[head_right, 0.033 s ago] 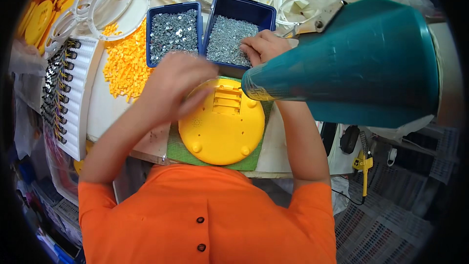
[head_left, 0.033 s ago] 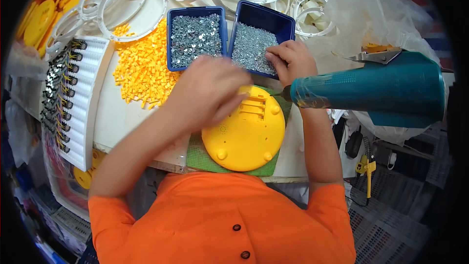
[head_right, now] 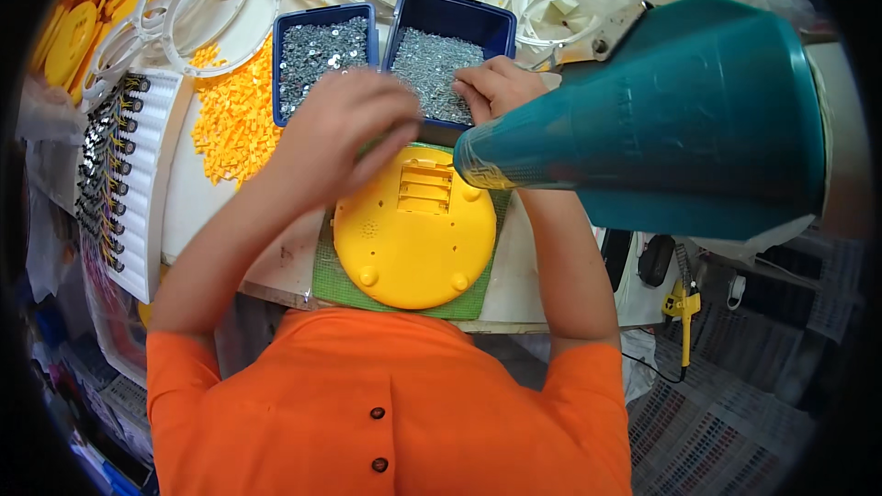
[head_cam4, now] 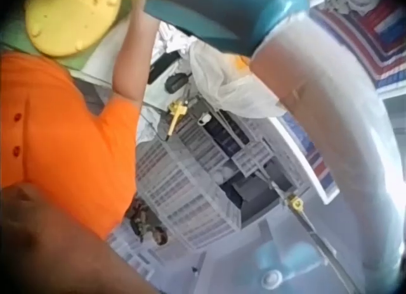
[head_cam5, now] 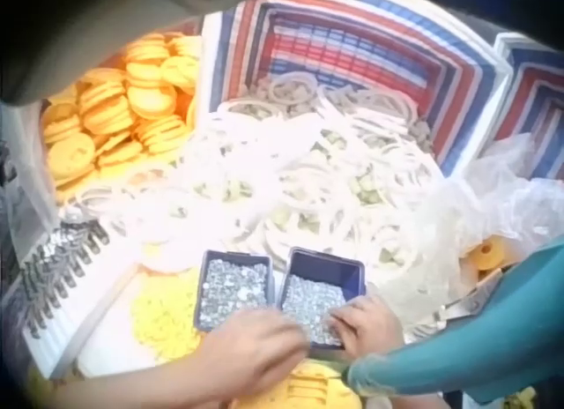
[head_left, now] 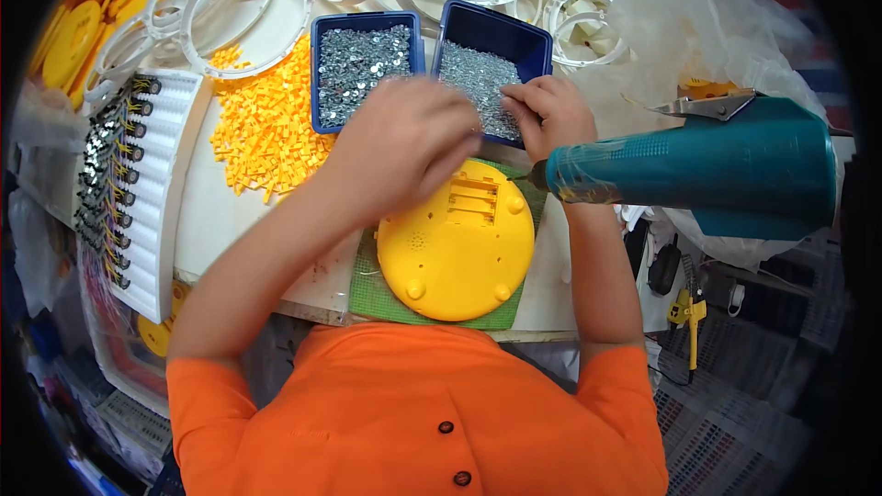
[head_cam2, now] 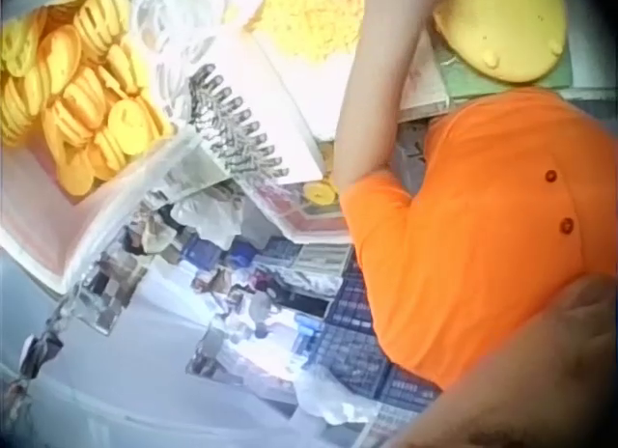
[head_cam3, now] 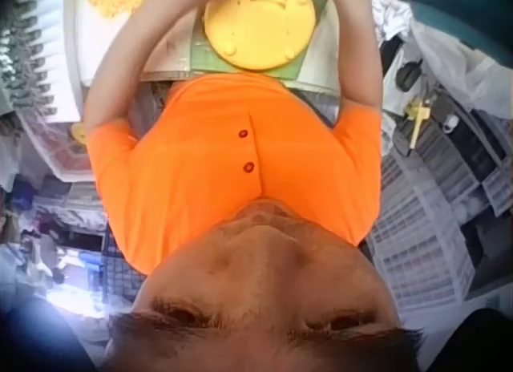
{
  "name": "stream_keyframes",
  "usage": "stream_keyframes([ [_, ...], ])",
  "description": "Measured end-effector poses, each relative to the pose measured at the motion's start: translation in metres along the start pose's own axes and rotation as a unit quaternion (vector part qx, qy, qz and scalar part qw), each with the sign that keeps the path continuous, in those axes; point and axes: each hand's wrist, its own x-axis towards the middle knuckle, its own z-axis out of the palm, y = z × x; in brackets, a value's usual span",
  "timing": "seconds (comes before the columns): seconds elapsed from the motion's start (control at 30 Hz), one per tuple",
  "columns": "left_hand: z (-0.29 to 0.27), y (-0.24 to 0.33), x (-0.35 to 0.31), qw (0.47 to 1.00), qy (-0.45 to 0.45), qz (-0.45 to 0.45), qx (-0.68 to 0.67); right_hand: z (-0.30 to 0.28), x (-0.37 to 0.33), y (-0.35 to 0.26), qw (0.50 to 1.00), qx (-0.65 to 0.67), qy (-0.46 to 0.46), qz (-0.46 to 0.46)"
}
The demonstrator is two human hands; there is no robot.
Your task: Assembling electronic and plastic components onto a yellow toy base using a heat gun and a soldering iron.
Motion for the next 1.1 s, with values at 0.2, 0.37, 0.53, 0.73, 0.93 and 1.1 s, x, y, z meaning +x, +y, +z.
stream_keyframes([
  [0.2, 0.048, -0.049, 0.043, 0.987, 0.03, 0.066, 0.142, -0.002, -0.011, 0.006, 0.997, 0.053, 0.04, 0.044],
  [0.37, 0.046, -0.045, 0.034, 0.994, 0.007, 0.004, 0.105, -0.006, -0.02, -0.004, 0.994, 0.069, 0.042, 0.076],
  [0.53, 0.046, -0.047, 0.03, 0.995, 0.015, 0.007, 0.1, -0.029, -0.05, -0.022, 0.957, 0.175, -0.077, 0.219],
  [0.73, 0.039, -0.038, 0.03, 0.993, 0.033, 0.006, 0.114, -0.008, -0.087, -0.015, 0.97, 0.164, -0.064, 0.171],
  [0.93, 0.024, -0.021, 0.012, 0.997, 0.007, -0.041, 0.065, -0.025, -0.078, -0.032, 0.963, 0.109, -0.139, 0.204],
  [1.1, 0.003, 0.006, -0.013, 0.974, -0.047, -0.2, -0.098, -0.042, -0.076, -0.028, 0.965, 0.168, -0.166, 0.114],
])
